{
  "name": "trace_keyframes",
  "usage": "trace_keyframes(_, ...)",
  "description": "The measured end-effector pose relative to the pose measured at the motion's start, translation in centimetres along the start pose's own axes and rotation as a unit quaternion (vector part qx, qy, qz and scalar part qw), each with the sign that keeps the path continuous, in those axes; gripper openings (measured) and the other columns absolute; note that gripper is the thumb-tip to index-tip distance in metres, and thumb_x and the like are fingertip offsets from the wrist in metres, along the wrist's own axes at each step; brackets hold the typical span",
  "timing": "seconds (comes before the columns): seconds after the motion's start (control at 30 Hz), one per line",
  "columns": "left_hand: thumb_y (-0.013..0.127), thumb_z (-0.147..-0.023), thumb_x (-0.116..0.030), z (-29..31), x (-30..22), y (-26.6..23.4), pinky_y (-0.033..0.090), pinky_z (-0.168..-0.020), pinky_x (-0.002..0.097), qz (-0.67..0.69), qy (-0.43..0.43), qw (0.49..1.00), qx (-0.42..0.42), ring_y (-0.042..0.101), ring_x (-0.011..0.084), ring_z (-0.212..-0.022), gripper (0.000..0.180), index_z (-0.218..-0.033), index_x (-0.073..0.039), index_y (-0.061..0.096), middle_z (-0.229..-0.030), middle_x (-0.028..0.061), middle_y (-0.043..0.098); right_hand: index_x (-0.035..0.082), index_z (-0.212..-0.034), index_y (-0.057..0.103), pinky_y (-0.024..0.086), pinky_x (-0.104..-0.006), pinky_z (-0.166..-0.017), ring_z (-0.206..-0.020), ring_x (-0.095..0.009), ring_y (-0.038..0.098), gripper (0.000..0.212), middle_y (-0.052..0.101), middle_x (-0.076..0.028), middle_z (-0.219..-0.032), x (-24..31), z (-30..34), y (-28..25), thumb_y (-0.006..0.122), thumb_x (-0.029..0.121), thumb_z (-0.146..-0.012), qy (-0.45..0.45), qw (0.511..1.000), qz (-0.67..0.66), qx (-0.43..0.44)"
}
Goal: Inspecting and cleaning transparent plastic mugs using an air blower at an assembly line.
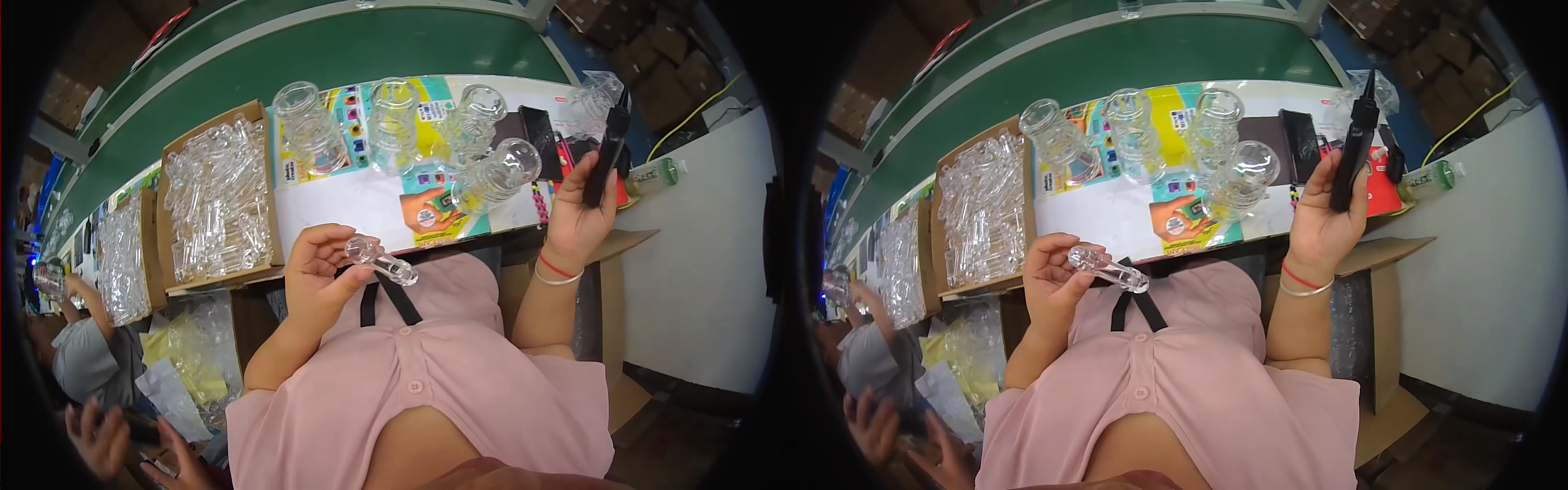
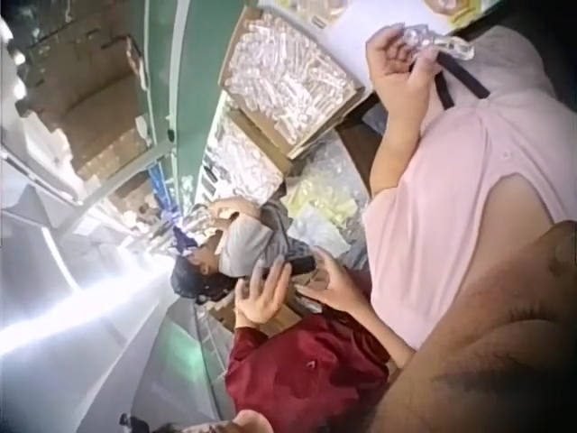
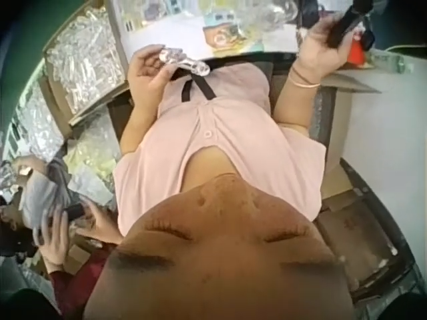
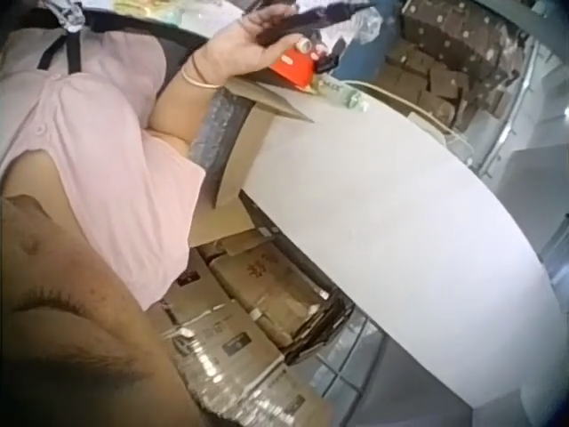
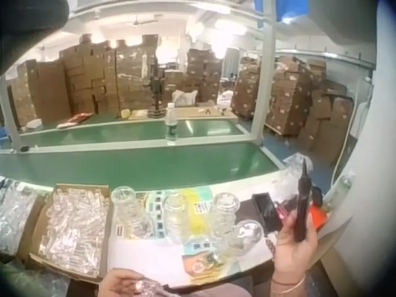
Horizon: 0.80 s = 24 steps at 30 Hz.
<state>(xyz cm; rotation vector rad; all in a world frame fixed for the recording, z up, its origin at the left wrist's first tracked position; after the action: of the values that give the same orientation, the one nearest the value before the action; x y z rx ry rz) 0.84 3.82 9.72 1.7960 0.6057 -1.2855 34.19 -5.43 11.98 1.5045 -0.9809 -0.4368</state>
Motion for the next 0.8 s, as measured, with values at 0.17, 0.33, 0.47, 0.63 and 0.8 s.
trace_keyframes(0.17, 0.061, -0.078, -0.001, -0.8, 2.8, -0.2, 0.049, -0.081, 0.035, 0.095, -0.069, 0.993, -0.009, 0.059, 0.0233, -0.092, 0.035, -0.107, -0.001, 0.042, -0.099, 0.0178, 0.057, -0.002, -0.109, 0.052, 0.045, -0.0367, -0.081, -0.084, -0.023, 0.057, 0.03, 0.057, -0.017, -0.104, 0.2, -4.4, -3.2, 0.054, 0.017, -0.086, 0.031, 0.998, 0.047, -0.033)
trace_keyframes(0.33, 0.059, -0.082, -0.011, -1.3, 5.0, 0.6, 0.05, -0.08, 0.0365, 0.162, -0.134, 0.978, -0.015, 0.059, 0.0216, -0.086, 0.034, -0.11, -0.002, 0.043, -0.1, 0.0157, 0.056, -0.001, -0.108, 0.051, 0.045, -0.0302, -0.072, -0.076, -0.017, 0.053, 0.034, 0.057, -0.014, -0.103, -1.7, -7.8, -9.1, 0.057, 0.023, -0.085, 0.032, 0.987, 0.12, -0.098)
trace_keyframes(0.47, 0.055, -0.085, -0.013, -1.8, 6.5, 1.6, 0.051, -0.078, 0.0365, 0.203, -0.195, 0.959, -0.025, 0.058, 0.019, -0.085, 0.032, -0.113, -0.002, 0.045, -0.102, 0.0127, 0.056, -0.001, -0.106, 0.051, 0.045, -0.0279, -0.078, -0.084, -0.019, 0.055, 0.03, 0.057, -0.011, -0.101, -2.3, -9.2, -8.5, 0.059, 0.018, -0.084, -0.083, 0.928, 0.362, -0.036)
trace_keyframes(0.63, 0.054, -0.086, -0.015, -3.0, 7.2, 3.7, 0.051, -0.078, 0.0359, 0.212, -0.232, 0.949, 0.008, 0.059, 0.0179, -0.084, 0.033, -0.114, -0.001, 0.045, -0.101, 0.0106, 0.056, -0.002, -0.105, 0.05, 0.046, -0.0327, -0.077, -0.089, -0.029, 0.06, 0.054, 0.06, -0.021, -0.096, -4.4, -9.2, -7.0, 0.074, 0.028, -0.066, -0.124, 0.55, 0.825, 0.026)
trace_keyframes(0.8, 0.056, -0.086, -0.017, -3.9, 8.2, 6.4, 0.051, -0.08, 0.0339, 0.24, -0.278, 0.929, 0.034, 0.059, 0.016, -0.085, 0.02, -0.1, -0.006, 0.049, -0.101, 0.0071, 0.056, -0.001, -0.105, 0.049, 0.047, -0.0364, -0.075, -0.086, -0.034, 0.06, 0.052, 0.061, -0.022, -0.094, -5.6, -8.8, -7.7, 0.074, 0.024, -0.066, -0.076, 0.525, 0.847, 0.026)
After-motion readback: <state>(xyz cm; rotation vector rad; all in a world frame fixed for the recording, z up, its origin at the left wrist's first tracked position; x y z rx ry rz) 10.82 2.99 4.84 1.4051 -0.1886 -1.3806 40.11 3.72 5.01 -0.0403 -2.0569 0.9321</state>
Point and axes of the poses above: each hand's wrist, its own z-axis away from the middle knuckle, its own y-axis out of the palm, x = y × z, the point moved 10 cm from there along -z, towards the middle knuckle
